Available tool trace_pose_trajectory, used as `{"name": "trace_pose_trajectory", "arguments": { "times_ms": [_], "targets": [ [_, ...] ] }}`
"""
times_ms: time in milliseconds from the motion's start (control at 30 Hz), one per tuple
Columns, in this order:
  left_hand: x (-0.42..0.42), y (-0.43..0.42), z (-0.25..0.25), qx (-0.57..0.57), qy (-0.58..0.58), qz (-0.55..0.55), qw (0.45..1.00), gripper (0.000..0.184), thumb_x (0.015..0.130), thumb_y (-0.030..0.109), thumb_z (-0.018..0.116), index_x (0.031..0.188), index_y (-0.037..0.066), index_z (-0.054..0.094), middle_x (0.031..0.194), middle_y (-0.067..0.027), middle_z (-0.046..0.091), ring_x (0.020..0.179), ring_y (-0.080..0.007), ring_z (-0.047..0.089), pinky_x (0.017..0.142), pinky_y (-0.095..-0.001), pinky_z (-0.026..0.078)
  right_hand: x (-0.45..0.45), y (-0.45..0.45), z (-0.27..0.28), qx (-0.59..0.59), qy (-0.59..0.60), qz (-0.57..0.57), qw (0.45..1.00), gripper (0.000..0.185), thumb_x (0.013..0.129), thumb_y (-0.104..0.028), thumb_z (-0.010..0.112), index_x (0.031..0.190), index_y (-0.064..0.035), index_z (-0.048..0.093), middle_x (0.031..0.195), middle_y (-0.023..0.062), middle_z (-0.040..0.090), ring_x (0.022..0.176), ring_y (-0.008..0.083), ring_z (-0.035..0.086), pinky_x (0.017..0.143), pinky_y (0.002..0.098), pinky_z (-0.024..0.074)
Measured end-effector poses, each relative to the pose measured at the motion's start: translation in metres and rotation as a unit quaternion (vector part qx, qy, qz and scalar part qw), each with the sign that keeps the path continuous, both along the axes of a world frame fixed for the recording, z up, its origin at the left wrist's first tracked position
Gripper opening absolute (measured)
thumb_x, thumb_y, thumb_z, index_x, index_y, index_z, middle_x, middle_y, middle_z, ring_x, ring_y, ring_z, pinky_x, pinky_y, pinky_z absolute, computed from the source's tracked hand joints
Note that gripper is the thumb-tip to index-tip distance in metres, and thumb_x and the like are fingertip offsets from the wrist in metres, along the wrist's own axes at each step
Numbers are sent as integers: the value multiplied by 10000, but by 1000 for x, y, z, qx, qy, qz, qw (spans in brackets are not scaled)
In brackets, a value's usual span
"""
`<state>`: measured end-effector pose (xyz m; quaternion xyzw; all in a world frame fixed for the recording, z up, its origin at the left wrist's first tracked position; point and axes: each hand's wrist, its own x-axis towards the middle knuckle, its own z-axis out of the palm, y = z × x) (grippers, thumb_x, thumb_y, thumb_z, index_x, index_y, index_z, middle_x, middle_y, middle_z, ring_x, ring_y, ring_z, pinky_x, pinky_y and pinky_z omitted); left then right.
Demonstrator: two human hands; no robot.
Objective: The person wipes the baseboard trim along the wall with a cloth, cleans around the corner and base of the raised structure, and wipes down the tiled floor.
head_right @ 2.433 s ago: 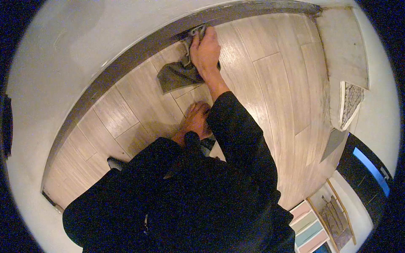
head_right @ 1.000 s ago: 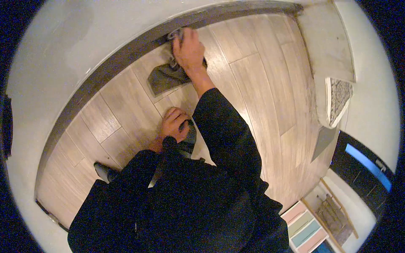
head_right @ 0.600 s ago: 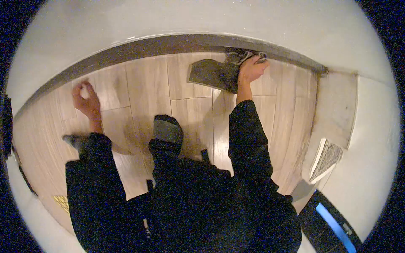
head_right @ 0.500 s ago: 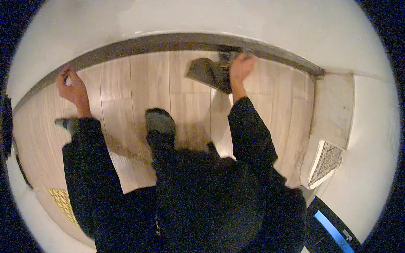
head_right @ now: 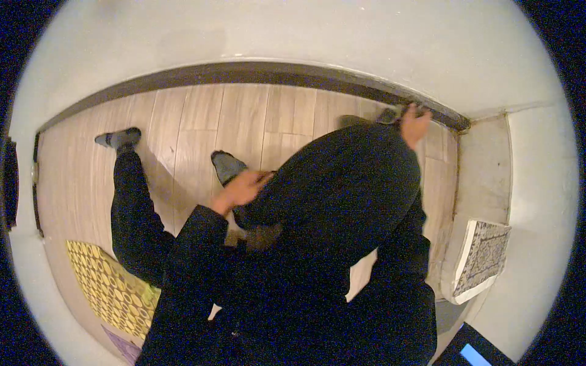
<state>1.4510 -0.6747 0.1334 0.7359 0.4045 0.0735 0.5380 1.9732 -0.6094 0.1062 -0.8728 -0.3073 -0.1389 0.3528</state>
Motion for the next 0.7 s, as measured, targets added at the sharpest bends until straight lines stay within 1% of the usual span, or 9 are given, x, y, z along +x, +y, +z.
{"name": "trace_pose_trajectory", "arguments": {
  "times_ms": [33, 67, 200, 267, 367, 433, 500, 633, 700],
  "targets": [
    [13, -21, 2, -7, 139, 15, 990, 673, 1036, 538, 331, 1021, -36, 684, 933, -277, 688, 903, -466, 654, 809, -525, 501, 11, -11, 46, -10, -5, 8, 1000, 626, 885, -439, 688, 1212, 80, 562, 1187, 296, 631, 1115, 448, 600, 965, 473, 471],
    [26, -27, 23, 18, 147, -4, 989, 684, 1039, 532, 280, 1032, -21, 683, 1012, -290, 678, 971, -478, 635, 896, -547, 488, 30, -15, 86, -8, -5, 88, 996, 615, 889, -447, 681, 1241, 43, 562, 1201, 283, 632, 1122, 440, 603, 968, 468, 470],
    [65, -40, -14, 157, 93, -6, 983, 518, 1005, 446, 432, 979, -20, 657, 975, -261, 665, 944, -466, 624, 873, -534, 490, 4, 3, 219, -14, -114, 266, 957, 411, 912, -302, 686, 1233, -58, 610, 1152, 212, 651, 1069, 370, 630, 931, 429, 493],
    [72, -40, -22, 217, 34, 28, 975, 404, 970, 371, 520, 972, -13, 645, 967, -241, 656, 946, -446, 621, 867, -517, 498, -48, 19, 233, 7, -192, 329, 925, 355, 896, -213, 690, 1213, -66, 629, 1117, 182, 650, 1043, 348, 630, 916, 412, 501],
    [66, -38, -16, 241, -3, 73, 968, 252, 906, 235, 610, 975, -7, 630, 965, -210, 632, 949, -416, 612, 865, -497, 502, -142, 44, 195, -9, -200, 426, 882, 396, 799, -121, 682, 1193, -93, 660, 1146, 167, 646, 1006, 348, 644, 888, 426, 529],
    [55, -34, -22, 241, 26, 84, 967, 202, 868, 143, 636, 993, -15, 621, 954, -192, 602, 937, -395, 604, 875, -493, 496, -214, 56, 134, -102, -133, 473, 865, 448, 768, -174, 701, 1214, -206, 672, 1198, 127, 626, 985, 341, 655, 842, 434, 558],
    [51, -25, -26, 215, 5, 130, 968, 188, 877, 150, 627, 971, -13, 616, 963, -186, 605, 948, -395, 600, 872, -494, 491, -286, 61, 80, -63, -54, 543, 836, 427, 740, -159, 713, 1164, -206, 702, 1073, 118, 638, 932, 328, 653, 828, 424, 544],
    [43, -1, -16, 240, -48, 352, 903, 341, 909, 192, 620, 1184, 0, 560, 1108, -204, 570, 1039, -381, 568, 913, -472, 461, -376, 85, -10, 8, 278, 499, 821, 398, 823, -190, 759, 1197, -94, 661, 1133, 110, 632, 935, 268, 658, 821, 349, 526],
    [39, 28, -15, 265, -66, 469, 840, 475, 923, 233, 628, 1321, 10, 497, 1200, -215, 535, 1089, -368, 544, 937, -460, 445, -392, 93, -40, -12, 507, 397, 765, 426, 873, -240, 734, 1247, -67, 622, 1248, 104, 611, 976, 239, 656, 866, 346, 523]
  ]
}}
